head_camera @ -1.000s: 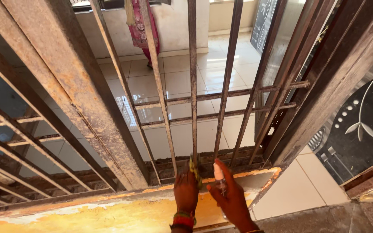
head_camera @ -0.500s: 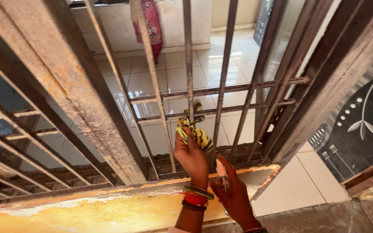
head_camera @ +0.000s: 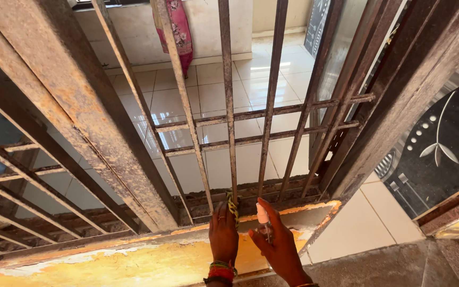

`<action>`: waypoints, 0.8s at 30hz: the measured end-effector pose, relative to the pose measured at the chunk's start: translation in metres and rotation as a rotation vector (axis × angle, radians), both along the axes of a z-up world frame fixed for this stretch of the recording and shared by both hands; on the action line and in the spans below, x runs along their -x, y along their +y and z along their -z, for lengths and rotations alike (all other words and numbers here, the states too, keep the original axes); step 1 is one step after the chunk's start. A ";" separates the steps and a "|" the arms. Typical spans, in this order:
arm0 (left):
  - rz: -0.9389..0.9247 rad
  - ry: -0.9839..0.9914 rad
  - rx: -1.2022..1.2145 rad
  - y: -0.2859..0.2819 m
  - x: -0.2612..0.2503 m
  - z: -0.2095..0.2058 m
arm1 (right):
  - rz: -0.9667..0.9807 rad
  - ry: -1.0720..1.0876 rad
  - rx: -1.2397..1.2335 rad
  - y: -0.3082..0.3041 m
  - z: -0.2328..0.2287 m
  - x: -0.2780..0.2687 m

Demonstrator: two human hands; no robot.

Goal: The person cleans a metal window grille by spraying a liquid from a small bottle and wiping the bars with a cloth. The person works methodically along the vertical and horizontal bars, repeatedly spraying and wiping to remove dirt and grime.

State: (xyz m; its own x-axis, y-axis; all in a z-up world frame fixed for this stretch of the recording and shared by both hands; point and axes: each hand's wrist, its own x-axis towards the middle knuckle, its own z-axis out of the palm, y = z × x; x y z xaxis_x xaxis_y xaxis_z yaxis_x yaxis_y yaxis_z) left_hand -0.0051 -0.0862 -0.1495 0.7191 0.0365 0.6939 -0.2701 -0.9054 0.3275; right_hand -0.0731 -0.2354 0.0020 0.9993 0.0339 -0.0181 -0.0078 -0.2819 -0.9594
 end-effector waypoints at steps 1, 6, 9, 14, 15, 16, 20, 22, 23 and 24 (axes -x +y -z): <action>-0.007 0.033 -0.094 0.005 0.003 -0.005 | 0.007 0.000 0.000 0.001 0.001 0.001; 0.076 0.298 -0.242 0.010 -0.001 -0.015 | 0.097 0.065 0.025 -0.001 -0.004 0.012; 0.190 0.173 -0.116 0.010 0.000 -0.010 | 0.176 0.078 0.031 -0.003 -0.013 0.014; 0.264 -0.032 -0.211 -0.006 -0.012 0.002 | 0.251 0.044 0.036 -0.001 -0.011 0.032; 0.270 -0.043 -0.225 -0.009 -0.015 0.001 | 0.265 0.058 0.031 -0.001 -0.010 0.035; 0.291 -0.018 -0.256 -0.014 -0.019 0.001 | 0.277 0.070 0.026 -0.003 -0.008 0.036; 0.253 0.094 -0.406 -0.038 -0.033 0.003 | 0.333 0.103 0.018 -0.009 0.006 0.036; 0.202 0.130 -0.443 -0.044 -0.037 0.006 | 0.326 0.034 0.016 -0.012 0.014 0.035; 0.192 0.137 -0.436 -0.045 -0.037 0.007 | 0.322 -0.001 0.013 -0.014 0.016 0.033; 0.181 0.146 -0.429 -0.046 -0.037 0.008 | 0.316 0.032 -0.003 -0.015 0.018 0.030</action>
